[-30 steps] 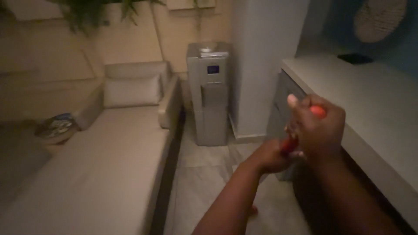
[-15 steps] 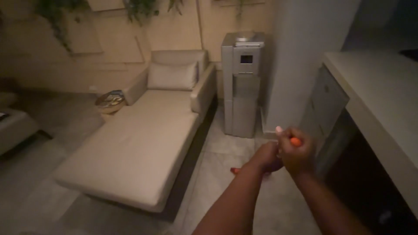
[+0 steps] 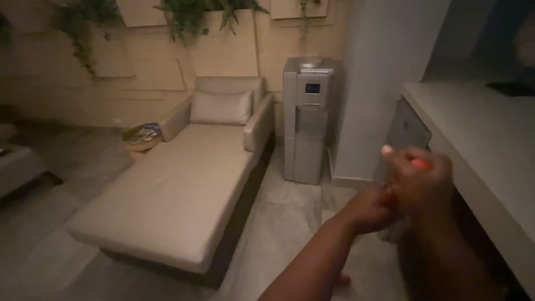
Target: The person is sweeping the tiled floor in a hallway and a lounge area using a broom.
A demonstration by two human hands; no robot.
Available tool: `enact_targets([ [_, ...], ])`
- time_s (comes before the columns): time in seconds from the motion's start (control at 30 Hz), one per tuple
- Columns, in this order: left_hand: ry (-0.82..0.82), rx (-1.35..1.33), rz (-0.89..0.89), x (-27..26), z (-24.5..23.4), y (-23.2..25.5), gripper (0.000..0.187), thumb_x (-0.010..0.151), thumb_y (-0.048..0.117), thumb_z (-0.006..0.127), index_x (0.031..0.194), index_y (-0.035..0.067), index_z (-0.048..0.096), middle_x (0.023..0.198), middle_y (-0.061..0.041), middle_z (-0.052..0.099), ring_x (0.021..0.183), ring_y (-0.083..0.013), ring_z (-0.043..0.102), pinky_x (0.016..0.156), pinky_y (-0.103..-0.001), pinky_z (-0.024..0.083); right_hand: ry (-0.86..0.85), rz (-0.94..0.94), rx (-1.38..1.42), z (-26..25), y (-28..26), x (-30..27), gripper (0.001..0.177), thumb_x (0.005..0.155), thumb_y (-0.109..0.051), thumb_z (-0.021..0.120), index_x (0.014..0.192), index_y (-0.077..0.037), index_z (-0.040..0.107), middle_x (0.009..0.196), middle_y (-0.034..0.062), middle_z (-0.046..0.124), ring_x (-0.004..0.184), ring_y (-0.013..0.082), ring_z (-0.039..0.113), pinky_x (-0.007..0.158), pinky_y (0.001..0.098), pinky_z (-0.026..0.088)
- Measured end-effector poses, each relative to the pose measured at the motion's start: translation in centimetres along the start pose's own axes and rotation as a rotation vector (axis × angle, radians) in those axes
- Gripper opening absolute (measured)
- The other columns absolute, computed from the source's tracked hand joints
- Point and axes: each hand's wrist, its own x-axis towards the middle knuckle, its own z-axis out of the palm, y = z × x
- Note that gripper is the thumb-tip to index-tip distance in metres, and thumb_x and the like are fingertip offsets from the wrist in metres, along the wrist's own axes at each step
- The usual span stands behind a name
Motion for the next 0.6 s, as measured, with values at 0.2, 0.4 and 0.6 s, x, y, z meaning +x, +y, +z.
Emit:
enact_targets([
  [0.2,-0.031,-0.067,0.158,-6.0,0.6,5.3,0.037,0.089,0.014,0.068,0.125,0.005,0.064,0.118,-0.016,0.071,0.106,-0.0261,0.068,0.089,-0.038,0.055,-0.006,1.051,0.823,-8.4,-7.8,5.0,0.033,0.096,-0.018,0.072,0.069,-0.009,0.057,0.059,0.0048,0.056,0.050,0.0165,0.056,0.051,0.0326,0.049],
  [0.4,0.089,0.353,0.172,-11.1,-0.7,2.8,0.027,0.087,0.025,0.066,0.107,0.007,0.073,0.098,-0.020,0.076,0.088,-0.0355,0.073,0.077,-0.044,0.057,0.018,1.003,0.921,-10.0,-12.7,0.8,0.031,0.095,-0.015,0.071,0.068,-0.009,0.057,0.060,0.0019,0.059,0.054,0.0141,0.060,0.055,0.0292,0.053],
  [0.6,0.077,0.585,0.031,-14.4,-1.7,-6.1,0.026,0.091,0.030,0.062,0.101,0.008,0.073,0.100,-0.022,0.074,0.093,-0.0406,0.071,0.080,-0.048,0.056,-0.124,0.933,1.003,-4.6,-16.0,-9.6,0.038,0.097,-0.016,0.069,0.062,-0.009,0.055,0.057,0.0021,0.058,0.051,0.0118,0.055,0.053,0.0273,0.046],
])
